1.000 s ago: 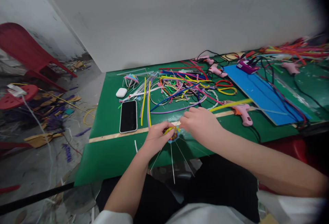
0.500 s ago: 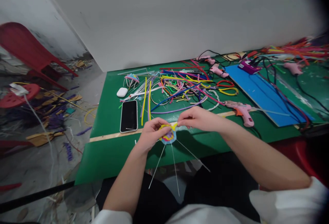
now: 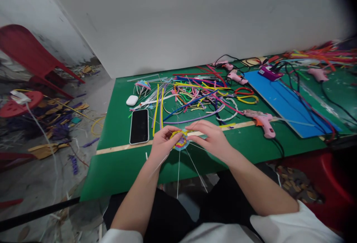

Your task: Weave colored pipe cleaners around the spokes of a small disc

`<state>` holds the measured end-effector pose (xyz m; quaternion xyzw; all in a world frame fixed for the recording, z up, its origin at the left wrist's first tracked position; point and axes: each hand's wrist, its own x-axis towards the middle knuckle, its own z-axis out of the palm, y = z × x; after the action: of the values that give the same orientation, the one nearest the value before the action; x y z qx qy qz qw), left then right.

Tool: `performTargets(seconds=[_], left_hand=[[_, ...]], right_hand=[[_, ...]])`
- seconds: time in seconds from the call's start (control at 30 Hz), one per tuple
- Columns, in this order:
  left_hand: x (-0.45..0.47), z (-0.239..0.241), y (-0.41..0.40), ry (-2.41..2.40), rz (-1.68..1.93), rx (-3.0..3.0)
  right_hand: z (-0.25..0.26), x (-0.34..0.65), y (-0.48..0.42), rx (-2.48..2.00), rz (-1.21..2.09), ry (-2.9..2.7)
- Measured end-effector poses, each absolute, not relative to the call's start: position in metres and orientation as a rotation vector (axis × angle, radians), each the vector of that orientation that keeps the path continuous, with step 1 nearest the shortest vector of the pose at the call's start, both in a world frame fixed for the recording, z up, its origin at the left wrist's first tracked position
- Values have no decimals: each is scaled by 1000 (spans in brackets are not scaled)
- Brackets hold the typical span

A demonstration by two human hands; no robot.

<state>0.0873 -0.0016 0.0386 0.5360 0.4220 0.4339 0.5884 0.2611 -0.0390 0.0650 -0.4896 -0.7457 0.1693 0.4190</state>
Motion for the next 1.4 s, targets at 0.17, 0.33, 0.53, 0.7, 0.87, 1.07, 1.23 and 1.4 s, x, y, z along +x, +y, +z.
performTargets(seconds=[0.17,0.33,0.53,0.7,0.87,1.07,1.23,1.4], left_hand=[[90,38,-6,995,1060,1304],[92,34,-10,991,1144,1332],[95,31,-11,1035,1150,1354],[98,26,-9,1084,1148,1322],[99,24,-7,1061,1041,1325],[102,24,-5,1036,852,1280],[93,32,-3,939,753,1246],[56,44,11,548,521,1218]], right_hand=[[57,253,-37,-1218,449,-1757],[57,249,-36,-1279,550,-1693],[53,255,-30,-1274,786,-1625],[39,258,-23,-1234,1222,-1304],[33,262,-19,-1297,1219,-1275],[34,271,-17,-1379,1068,-1465],[34,277,-16,-1381,1030,-1501],[37,287,-14,-1309,1226,-1374]])
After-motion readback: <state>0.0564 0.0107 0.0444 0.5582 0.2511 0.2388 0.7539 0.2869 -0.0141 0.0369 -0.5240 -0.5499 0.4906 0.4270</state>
